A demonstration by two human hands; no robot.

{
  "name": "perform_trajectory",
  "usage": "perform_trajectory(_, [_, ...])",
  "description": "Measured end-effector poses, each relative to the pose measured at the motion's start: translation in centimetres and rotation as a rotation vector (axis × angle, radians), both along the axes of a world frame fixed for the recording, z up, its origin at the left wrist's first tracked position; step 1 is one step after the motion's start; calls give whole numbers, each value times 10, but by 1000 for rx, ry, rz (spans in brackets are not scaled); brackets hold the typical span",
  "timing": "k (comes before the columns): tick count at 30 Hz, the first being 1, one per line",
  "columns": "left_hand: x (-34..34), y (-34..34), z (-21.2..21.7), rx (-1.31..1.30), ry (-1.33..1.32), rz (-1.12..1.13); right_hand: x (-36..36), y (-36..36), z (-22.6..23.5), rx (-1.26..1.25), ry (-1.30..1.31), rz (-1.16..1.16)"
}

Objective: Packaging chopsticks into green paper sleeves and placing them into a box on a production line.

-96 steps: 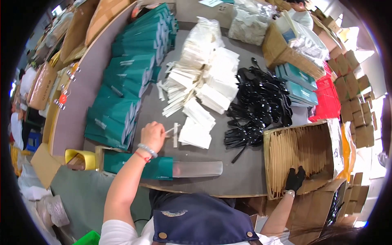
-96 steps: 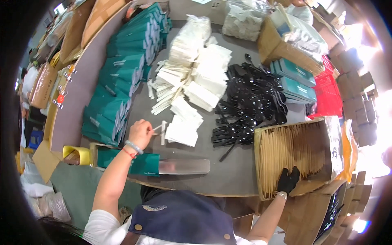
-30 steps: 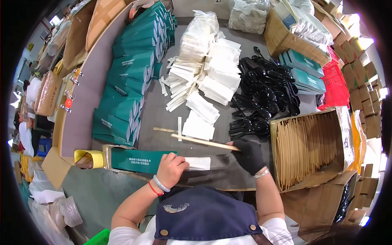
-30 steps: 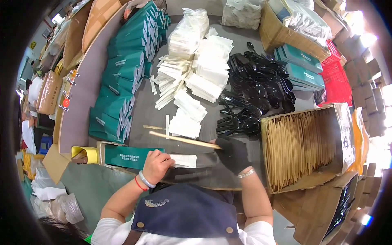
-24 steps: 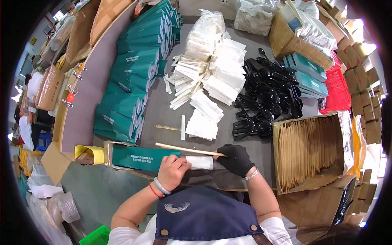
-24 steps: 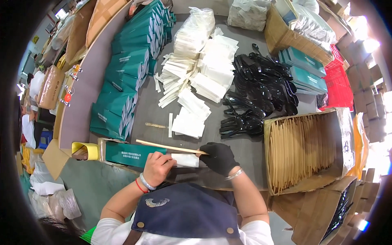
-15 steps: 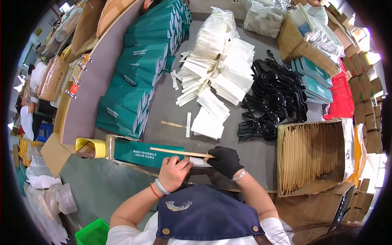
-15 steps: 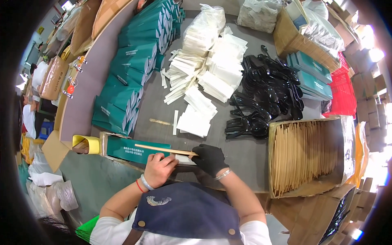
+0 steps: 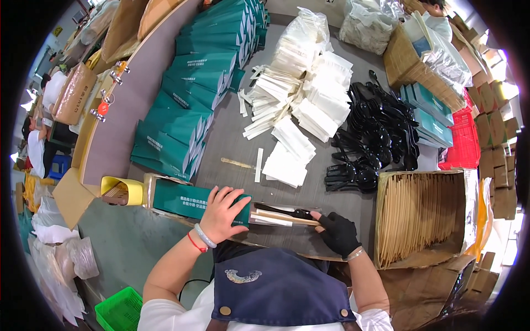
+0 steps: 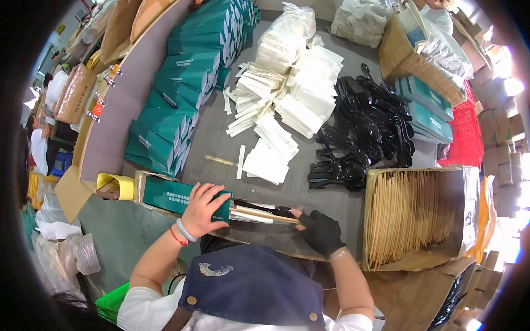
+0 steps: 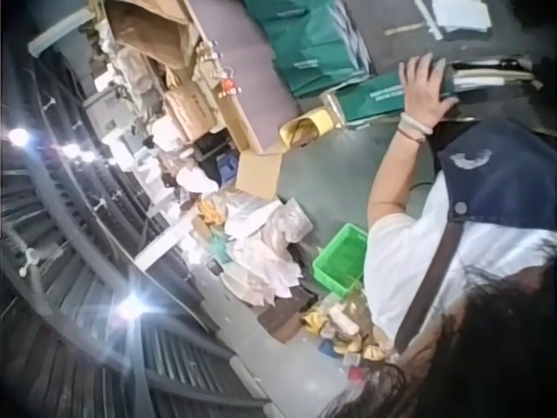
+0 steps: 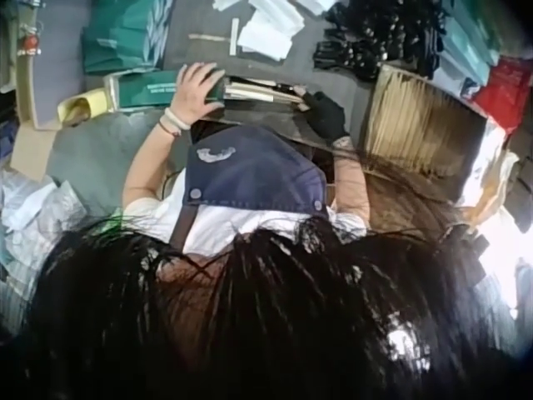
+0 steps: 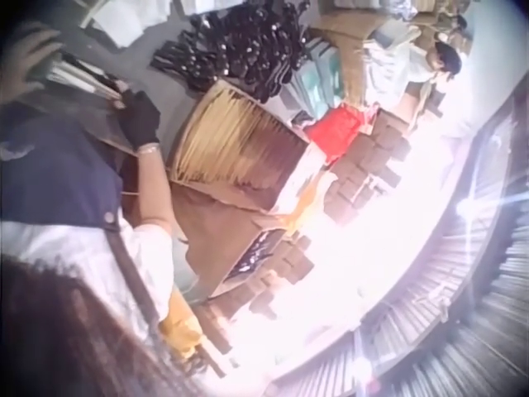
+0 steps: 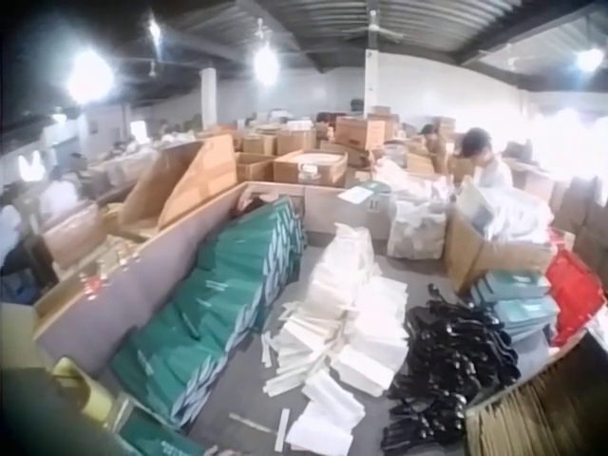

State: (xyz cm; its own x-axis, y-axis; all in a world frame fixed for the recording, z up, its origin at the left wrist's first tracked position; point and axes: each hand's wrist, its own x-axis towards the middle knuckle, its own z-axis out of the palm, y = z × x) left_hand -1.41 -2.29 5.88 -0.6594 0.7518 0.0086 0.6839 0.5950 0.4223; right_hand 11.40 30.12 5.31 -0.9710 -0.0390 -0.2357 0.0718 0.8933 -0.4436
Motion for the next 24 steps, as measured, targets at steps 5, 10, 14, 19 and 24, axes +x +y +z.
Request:
perform_trajectory(5, [-3, 4, 1, 39, 37, -24, 0, 1, -6, 147, 19, 82])
perform_trajectory(10, [6, 36, -5, 171, 81, -66, -22, -38, -18, -84, 208, 137])
perform_trajectory(14, [12, 58, 2, 104, 94, -63, -23, -51, -25, -414, 339, 62])
perform_trajectory(19, [10, 60, 0, 16, 78, -116, -21, -63, -22, -491, 159, -333])
perform_trajectory(24, [1, 61, -4, -26, 257, -177, -31, -85, -10, -555, 317, -245])
